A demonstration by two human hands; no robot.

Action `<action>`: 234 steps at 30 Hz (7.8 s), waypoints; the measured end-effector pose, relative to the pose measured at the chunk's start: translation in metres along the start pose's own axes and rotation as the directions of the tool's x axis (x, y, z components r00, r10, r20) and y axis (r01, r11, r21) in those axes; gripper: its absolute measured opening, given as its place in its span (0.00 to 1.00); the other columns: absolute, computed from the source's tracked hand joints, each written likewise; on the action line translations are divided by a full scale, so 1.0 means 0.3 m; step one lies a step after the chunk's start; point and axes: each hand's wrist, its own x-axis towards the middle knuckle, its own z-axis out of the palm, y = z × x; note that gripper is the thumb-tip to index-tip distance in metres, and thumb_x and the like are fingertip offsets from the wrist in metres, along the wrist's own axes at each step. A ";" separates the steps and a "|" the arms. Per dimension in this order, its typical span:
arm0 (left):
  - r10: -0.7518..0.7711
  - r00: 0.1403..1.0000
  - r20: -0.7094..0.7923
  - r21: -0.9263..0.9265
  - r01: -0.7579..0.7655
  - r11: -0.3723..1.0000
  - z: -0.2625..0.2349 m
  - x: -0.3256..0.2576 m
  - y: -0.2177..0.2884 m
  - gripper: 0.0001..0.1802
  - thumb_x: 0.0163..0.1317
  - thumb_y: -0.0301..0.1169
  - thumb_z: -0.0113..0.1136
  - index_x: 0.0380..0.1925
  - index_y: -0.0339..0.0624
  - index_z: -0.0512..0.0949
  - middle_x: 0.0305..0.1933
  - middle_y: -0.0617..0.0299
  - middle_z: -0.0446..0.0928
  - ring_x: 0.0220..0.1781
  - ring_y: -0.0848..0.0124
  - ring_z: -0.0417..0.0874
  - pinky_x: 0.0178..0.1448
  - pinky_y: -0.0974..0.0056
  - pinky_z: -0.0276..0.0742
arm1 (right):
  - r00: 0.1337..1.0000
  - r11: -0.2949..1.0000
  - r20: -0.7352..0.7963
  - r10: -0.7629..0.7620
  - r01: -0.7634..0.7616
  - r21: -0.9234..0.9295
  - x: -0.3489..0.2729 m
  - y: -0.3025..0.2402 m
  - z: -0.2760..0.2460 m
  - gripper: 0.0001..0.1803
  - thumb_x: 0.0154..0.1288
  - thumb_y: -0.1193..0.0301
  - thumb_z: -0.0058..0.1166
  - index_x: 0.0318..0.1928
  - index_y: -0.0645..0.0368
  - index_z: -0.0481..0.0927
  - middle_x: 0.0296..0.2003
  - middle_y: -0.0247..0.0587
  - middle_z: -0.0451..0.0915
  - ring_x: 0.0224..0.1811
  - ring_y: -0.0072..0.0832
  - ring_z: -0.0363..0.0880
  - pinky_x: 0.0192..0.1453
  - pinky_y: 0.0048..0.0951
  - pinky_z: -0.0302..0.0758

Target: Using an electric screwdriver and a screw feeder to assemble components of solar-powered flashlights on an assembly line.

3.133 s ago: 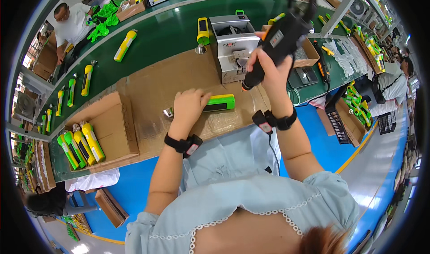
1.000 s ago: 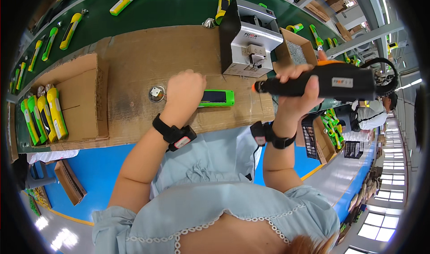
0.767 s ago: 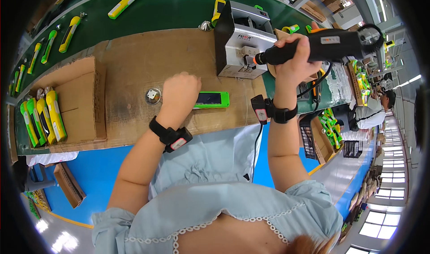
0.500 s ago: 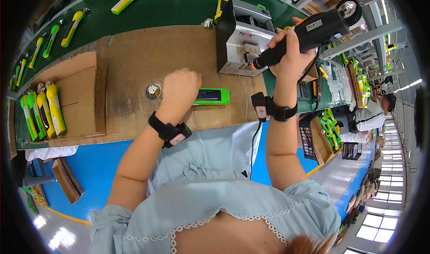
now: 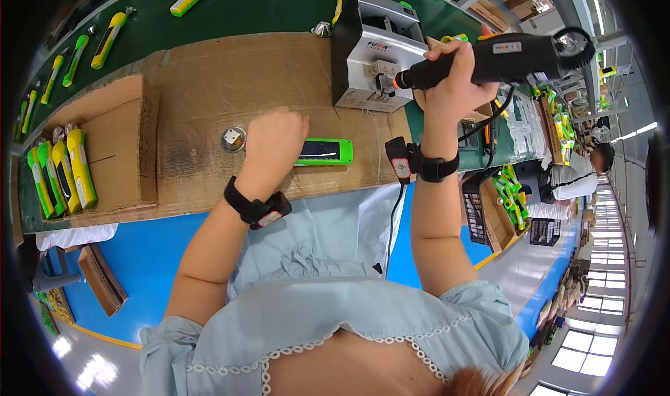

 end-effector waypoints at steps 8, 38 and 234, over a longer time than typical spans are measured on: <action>-0.013 1.000 -0.024 -0.028 0.012 1.000 -0.008 -0.012 0.007 0.17 0.60 0.38 0.56 0.18 0.40 0.78 0.23 0.55 0.76 0.28 0.57 0.79 0.33 0.57 0.75 | 0.987 0.974 0.080 0.137 -0.120 -0.190 0.032 0.028 0.015 0.16 0.61 0.81 0.50 0.50 0.70 0.71 0.17 0.35 0.74 0.17 0.21 0.74 0.25 0.20 0.70; 0.004 1.000 -0.008 0.000 -0.004 1.000 0.007 0.007 -0.002 0.17 0.60 0.39 0.55 0.18 0.40 0.79 0.24 0.54 0.77 0.29 0.57 0.80 0.33 0.56 0.76 | 0.875 0.906 0.235 0.424 -0.412 -0.100 -0.257 -0.023 0.012 0.16 0.62 0.74 0.51 0.48 0.66 0.65 0.21 0.41 0.73 0.20 0.28 0.74 0.27 0.28 0.74; 0.277 0.960 0.033 -0.150 -0.269 0.951 -0.069 -0.227 0.007 0.30 0.51 0.23 0.61 0.55 0.36 0.64 0.54 0.45 0.66 0.60 0.49 0.64 0.68 0.44 0.53 | 0.961 0.941 0.000 0.278 -0.272 -0.202 -0.230 -0.246 -0.057 0.18 0.52 0.74 0.67 0.42 0.60 0.74 0.30 0.28 0.77 0.30 0.13 0.72 0.33 0.18 0.70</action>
